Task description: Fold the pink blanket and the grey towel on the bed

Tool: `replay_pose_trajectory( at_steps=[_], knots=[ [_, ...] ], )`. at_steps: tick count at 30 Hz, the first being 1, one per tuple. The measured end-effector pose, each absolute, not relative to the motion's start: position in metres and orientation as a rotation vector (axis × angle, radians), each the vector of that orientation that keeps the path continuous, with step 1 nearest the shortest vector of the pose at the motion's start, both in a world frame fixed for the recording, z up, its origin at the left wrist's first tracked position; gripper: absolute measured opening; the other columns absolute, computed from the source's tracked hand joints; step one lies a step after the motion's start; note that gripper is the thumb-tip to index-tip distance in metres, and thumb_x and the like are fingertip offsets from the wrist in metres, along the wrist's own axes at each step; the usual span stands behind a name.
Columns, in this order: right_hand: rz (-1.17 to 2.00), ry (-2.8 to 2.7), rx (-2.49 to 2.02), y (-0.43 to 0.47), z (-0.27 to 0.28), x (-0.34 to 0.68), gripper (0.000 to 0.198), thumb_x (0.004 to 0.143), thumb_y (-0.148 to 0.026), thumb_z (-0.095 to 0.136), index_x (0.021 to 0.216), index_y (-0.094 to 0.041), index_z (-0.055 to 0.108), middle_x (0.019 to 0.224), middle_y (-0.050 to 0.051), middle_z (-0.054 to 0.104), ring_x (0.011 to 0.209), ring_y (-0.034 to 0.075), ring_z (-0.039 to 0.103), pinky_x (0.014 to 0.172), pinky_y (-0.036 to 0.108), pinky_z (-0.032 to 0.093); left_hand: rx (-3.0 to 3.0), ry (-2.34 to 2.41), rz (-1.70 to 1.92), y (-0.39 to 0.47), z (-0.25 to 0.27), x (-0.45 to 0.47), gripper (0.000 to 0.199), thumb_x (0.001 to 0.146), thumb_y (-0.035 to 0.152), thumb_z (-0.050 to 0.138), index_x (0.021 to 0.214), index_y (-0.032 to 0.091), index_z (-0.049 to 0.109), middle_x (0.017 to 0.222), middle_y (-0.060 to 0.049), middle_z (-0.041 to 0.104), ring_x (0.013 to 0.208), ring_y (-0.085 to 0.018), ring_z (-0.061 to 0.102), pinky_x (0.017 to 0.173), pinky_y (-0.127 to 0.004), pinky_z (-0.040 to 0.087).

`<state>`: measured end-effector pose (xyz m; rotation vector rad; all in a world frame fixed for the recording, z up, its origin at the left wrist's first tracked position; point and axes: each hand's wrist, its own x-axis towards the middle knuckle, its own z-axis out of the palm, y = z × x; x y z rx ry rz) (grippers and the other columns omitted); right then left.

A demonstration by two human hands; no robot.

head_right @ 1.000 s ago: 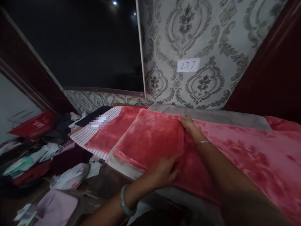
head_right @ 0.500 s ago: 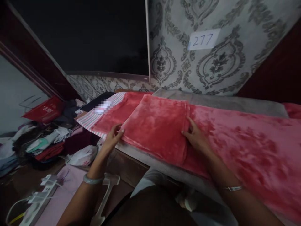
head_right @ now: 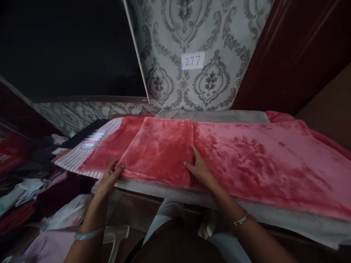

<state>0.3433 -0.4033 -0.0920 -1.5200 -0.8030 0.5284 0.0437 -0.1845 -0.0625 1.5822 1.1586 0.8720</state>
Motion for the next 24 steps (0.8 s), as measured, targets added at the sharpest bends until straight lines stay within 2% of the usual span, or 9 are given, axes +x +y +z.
replay_pose_trajectory(
  at_steps=[2,4,7,10,14,17,20,24],
  knots=[
    [0.519,-0.794,-1.479,-0.403,-0.097,0.341,0.084,0.071,-0.029,0.07,0.15,-0.029,0.042,0.155,0.004,0.046,0.142,0.025,0.043,0.121,0.048,0.033,1.59,1.178,0.902,-0.185,-0.062,0.045,0.085,0.056,0.064,0.075,0.123,0.013,0.063,0.107,-0.007,0.07,0.096,-0.023,0.064,0.081,-0.03,0.051],
    [0.526,-0.768,-1.455,-0.401,-0.102,0.341,0.082,0.071,-0.026,0.065,0.149,-0.028,0.043,0.155,0.004,0.046,0.142,0.024,0.044,0.121,0.047,0.032,1.613,1.173,0.913,-0.185,-0.063,0.046,0.082,0.057,0.062,0.075,0.122,0.014,0.062,0.113,-0.008,0.069,0.104,-0.024,0.064,0.085,-0.03,0.052],
    [0.589,-0.716,-1.433,-0.399,-0.108,0.344,0.084,0.067,-0.024,0.064,0.149,-0.027,0.043,0.154,0.006,0.047,0.137,0.026,0.049,0.117,0.05,0.038,1.641,1.196,0.891,-0.185,-0.065,0.045,0.079,0.061,0.061,0.073,0.125,0.016,0.061,0.117,-0.009,0.069,0.108,-0.025,0.066,0.088,-0.031,0.054],
    [0.653,-0.67,-1.35,-0.398,-0.109,0.345,0.086,0.065,-0.025,0.067,0.147,-0.028,0.044,0.151,0.006,0.05,0.133,0.027,0.053,0.112,0.051,0.044,1.677,1.226,0.82,-0.182,-0.061,0.042,0.072,0.071,0.06,0.067,0.13,0.019,0.06,0.114,-0.009,0.072,0.107,-0.027,0.068,0.088,-0.035,0.056],
    [0.709,-0.635,-1.248,-0.398,-0.102,0.341,0.087,0.066,-0.031,0.071,0.148,-0.026,0.04,0.146,0.01,0.055,0.13,0.029,0.056,0.111,0.052,0.044,1.774,1.257,0.773,-0.163,-0.045,0.045,0.058,0.084,0.061,0.055,0.123,0.02,0.066,0.112,-0.01,0.075,0.111,-0.031,0.068,0.095,-0.043,0.055],
    [0.71,-0.636,-1.245,-0.398,-0.097,0.339,0.086,0.069,-0.036,0.073,0.147,-0.025,0.04,0.146,0.011,0.055,0.13,0.03,0.056,0.109,0.051,0.047,1.804,1.23,0.711,-0.142,-0.03,0.062,0.052,0.083,0.056,0.059,0.116,0.017,0.069,0.115,-0.013,0.074,0.115,-0.032,0.066,0.101,-0.044,0.053],
    [0.702,-0.655,-1.253,-0.399,-0.096,0.338,0.087,0.07,-0.038,0.074,0.149,-0.027,0.039,0.145,0.01,0.056,0.129,0.03,0.057,0.105,0.051,0.05,1.817,1.139,0.561,-0.129,-0.02,0.086,0.053,0.079,0.049,0.064,0.118,0.013,0.066,0.119,-0.016,0.073,0.113,-0.032,0.068,0.1,-0.043,0.054],
    [0.664,-0.704,-1.28,-0.4,-0.102,0.336,0.087,0.071,-0.034,0.072,0.151,-0.029,0.038,0.132,0.008,0.064,0.119,0.028,0.063,0.097,0.048,0.055,1.901,1.065,0.608,-0.127,-0.027,0.106,0.055,0.073,0.043,0.07,0.119,0.013,0.064,0.124,-0.017,0.071,0.118,-0.033,0.065,0.1,-0.042,0.054]
  ],
)
